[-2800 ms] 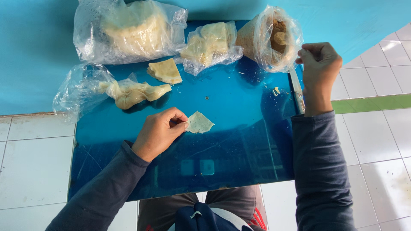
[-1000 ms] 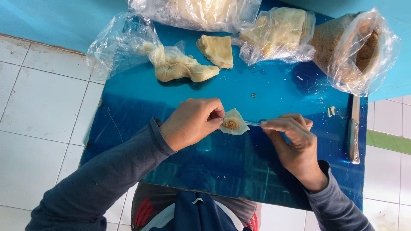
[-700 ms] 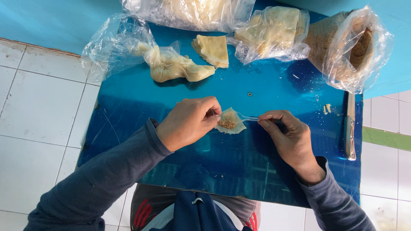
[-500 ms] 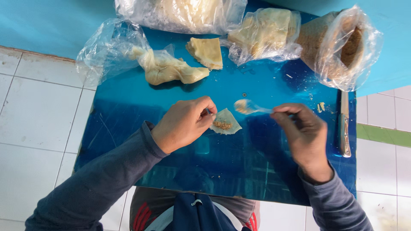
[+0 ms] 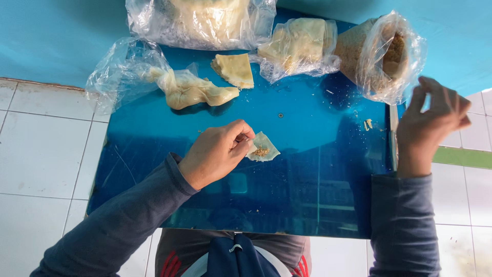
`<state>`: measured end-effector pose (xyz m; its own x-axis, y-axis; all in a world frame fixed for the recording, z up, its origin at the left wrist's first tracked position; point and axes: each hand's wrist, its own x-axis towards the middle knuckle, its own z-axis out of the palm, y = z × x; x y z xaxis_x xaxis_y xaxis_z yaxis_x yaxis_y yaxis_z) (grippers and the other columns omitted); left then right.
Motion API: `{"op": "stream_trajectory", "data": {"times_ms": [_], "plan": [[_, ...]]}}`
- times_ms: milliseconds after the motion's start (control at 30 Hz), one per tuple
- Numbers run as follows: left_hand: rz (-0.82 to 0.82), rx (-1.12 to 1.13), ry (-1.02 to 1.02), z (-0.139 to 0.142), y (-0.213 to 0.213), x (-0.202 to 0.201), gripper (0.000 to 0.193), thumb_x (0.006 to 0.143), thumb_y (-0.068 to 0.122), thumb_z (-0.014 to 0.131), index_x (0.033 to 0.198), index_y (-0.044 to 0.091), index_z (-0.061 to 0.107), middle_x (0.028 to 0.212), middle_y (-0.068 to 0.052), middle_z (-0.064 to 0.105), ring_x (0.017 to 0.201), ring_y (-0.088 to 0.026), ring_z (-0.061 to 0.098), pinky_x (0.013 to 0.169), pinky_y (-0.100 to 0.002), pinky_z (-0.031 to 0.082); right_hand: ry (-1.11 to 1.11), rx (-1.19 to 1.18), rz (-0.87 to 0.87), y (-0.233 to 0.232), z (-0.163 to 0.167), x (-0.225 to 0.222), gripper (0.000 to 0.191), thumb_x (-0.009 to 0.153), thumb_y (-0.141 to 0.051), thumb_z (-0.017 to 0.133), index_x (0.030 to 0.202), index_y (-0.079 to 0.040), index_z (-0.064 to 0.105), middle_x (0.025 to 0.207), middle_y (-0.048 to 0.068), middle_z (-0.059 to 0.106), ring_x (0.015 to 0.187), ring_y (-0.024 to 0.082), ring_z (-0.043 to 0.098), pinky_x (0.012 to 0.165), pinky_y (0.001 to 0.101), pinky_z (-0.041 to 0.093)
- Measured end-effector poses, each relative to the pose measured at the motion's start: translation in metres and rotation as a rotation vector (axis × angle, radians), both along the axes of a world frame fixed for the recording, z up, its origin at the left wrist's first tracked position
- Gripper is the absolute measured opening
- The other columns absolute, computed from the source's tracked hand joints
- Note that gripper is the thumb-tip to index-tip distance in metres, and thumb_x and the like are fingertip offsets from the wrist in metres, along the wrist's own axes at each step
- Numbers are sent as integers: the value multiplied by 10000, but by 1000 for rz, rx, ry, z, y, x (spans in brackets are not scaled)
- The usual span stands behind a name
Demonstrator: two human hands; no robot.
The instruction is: The person sits on the floor with a blue board across their lap and folds triangular pastry wrappers around a brown filling, spooning the filling from a plastic-lined cone bag onto each wrapper and pinching the dough closed into parcels one at a time. A knife and extra dough pieces rest on the board.
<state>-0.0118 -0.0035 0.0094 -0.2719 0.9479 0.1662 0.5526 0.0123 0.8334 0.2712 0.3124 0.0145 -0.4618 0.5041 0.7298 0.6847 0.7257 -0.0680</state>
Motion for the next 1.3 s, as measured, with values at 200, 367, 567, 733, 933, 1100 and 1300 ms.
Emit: {"op": "stream_trajectory", "data": {"times_ms": [200,367,567,733,933,1100,1300], "plan": [[-17,9,-21,1,2,1,118,969,116,673,1034,33,619,901,-117,769,783,-235,782,619,-322,602,-88,-155,330,-76,30,-33,390,895,-46,834,1256,-55,684,1237,153,640,1137,314,553,984,440,402],[-16,19,1,3,1,1,114,951,109,691,1014,35,630,936,-109,770,811,-232,787,634,-322,611,-285,-530,877,-140,23,-75,333,788,-123,826,1107,-107,731,1085,75,700,1009,279,660,875,406,495],[-10,-1,45,1,3,2,147,918,116,735,998,43,635,909,-103,763,791,-236,777,621,-323,604,-288,-505,894,-147,3,-85,259,837,-79,800,1076,-99,704,1020,77,677,931,264,685,802,369,564],[-16,17,44,-1,4,3,151,904,106,750,984,49,636,912,-99,760,780,-230,775,616,-317,602,-342,-467,872,-149,-2,-83,295,841,-48,784,1104,-73,652,997,88,686,896,276,687,791,387,545],[-41,23,13,-3,5,5,167,898,105,759,998,49,637,911,-101,744,785,-229,768,637,-316,604,-288,-464,896,-150,1,-79,301,856,-12,752,1118,-63,612,1011,89,703,908,273,699,820,394,532],[-74,40,-9,-7,5,7,179,897,109,758,1017,50,638,945,-101,736,831,-229,763,683,-317,614,-207,-579,876,-160,-2,-83,257,909,-8,726,1141,-71,634,1051,104,706,939,283,707,812,377,551],[-123,65,86,-13,7,9,183,914,140,760,1005,71,617,923,-90,713,828,-243,742,687,-346,599,-166,-683,877,-169,-7,-86,254,922,11,708,1159,-71,669,1086,114,700,940,275,716,782,346,578]]}}
